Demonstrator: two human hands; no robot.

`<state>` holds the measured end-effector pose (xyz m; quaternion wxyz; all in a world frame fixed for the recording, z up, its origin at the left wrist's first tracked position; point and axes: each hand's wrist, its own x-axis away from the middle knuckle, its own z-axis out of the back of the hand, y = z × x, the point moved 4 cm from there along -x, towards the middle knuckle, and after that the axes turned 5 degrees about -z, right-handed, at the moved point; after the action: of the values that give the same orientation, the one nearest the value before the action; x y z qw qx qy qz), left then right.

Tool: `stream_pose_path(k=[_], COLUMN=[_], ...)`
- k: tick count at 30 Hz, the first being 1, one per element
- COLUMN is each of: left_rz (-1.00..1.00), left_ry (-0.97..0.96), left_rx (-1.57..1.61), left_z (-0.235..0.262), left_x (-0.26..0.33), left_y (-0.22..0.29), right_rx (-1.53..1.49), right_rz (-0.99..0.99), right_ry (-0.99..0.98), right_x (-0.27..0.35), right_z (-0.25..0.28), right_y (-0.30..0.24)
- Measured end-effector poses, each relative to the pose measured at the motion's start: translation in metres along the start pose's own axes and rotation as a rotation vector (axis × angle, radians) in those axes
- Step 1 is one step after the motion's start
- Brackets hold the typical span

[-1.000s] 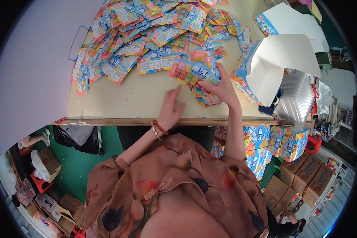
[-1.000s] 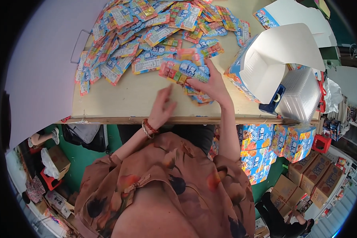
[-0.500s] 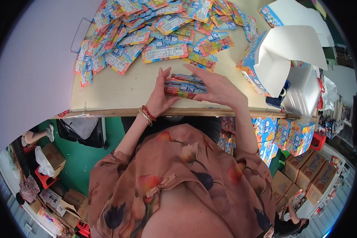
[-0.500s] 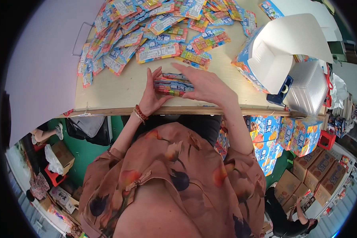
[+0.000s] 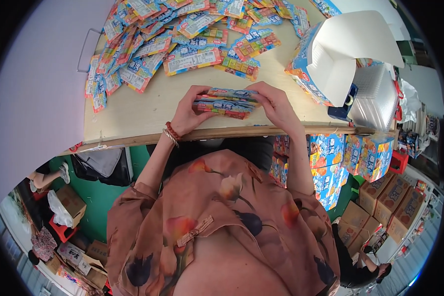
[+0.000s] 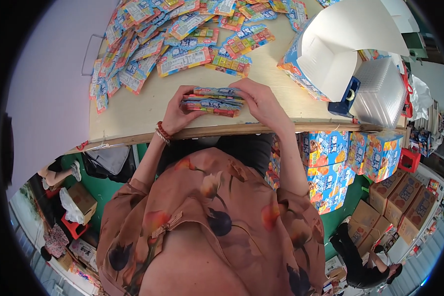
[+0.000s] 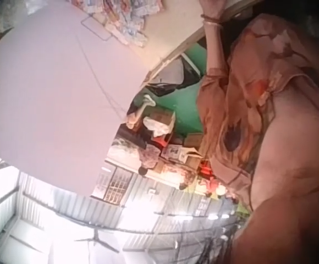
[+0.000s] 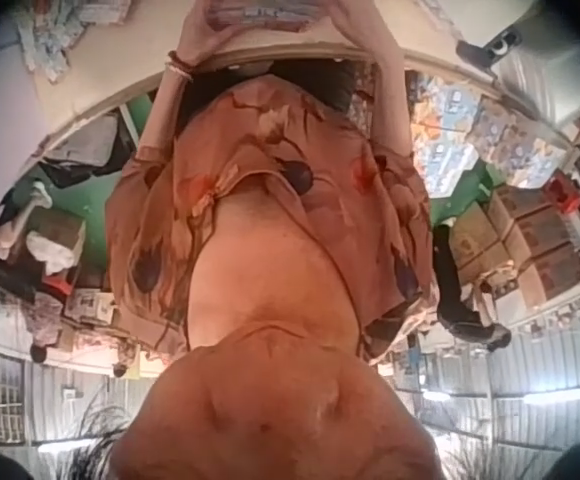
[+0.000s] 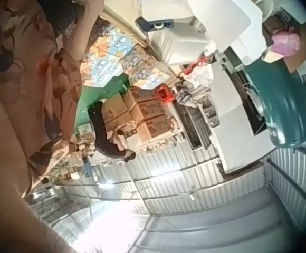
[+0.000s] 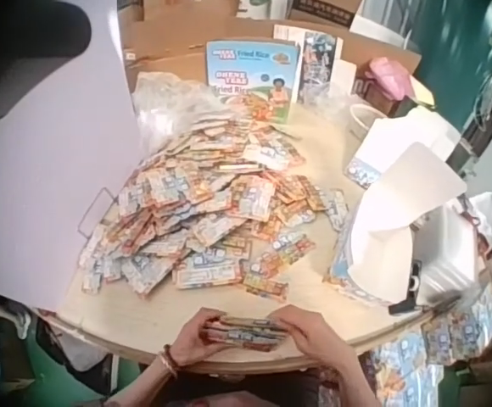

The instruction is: Packing small colorful product packets into cardboard display boxes.

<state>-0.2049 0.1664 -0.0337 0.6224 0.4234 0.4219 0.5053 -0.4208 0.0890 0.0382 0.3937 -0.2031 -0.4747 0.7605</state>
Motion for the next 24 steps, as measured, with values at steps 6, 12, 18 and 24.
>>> stream_pose_path(k=[6, 12, 18, 24], left_rz=[0.056, -0.112, -0.04, 0.066], left_ry=[-0.002, -0.033, 0.061, -0.047], left_rx=[0.165, 0.025, 0.243, 0.171], left_z=[0.0, 0.002, -0.001, -0.005], left_x=[0.005, 0.01, 0.009, 0.005], left_y=[0.002, 0.007, 0.002, 0.002], right_rx=[0.233, 0.695, 0.421, -0.012], right_rz=[0.169, 0.383, 0.203, 0.203], right_ry=[0.057, 0.225, -0.367, -0.454], right_x=[0.001, -0.023, -0.062, -0.065], right_z=[0.054, 0.075, 0.004, -0.029], right_y=[-0.042, -0.065, -0.005, 0.009])
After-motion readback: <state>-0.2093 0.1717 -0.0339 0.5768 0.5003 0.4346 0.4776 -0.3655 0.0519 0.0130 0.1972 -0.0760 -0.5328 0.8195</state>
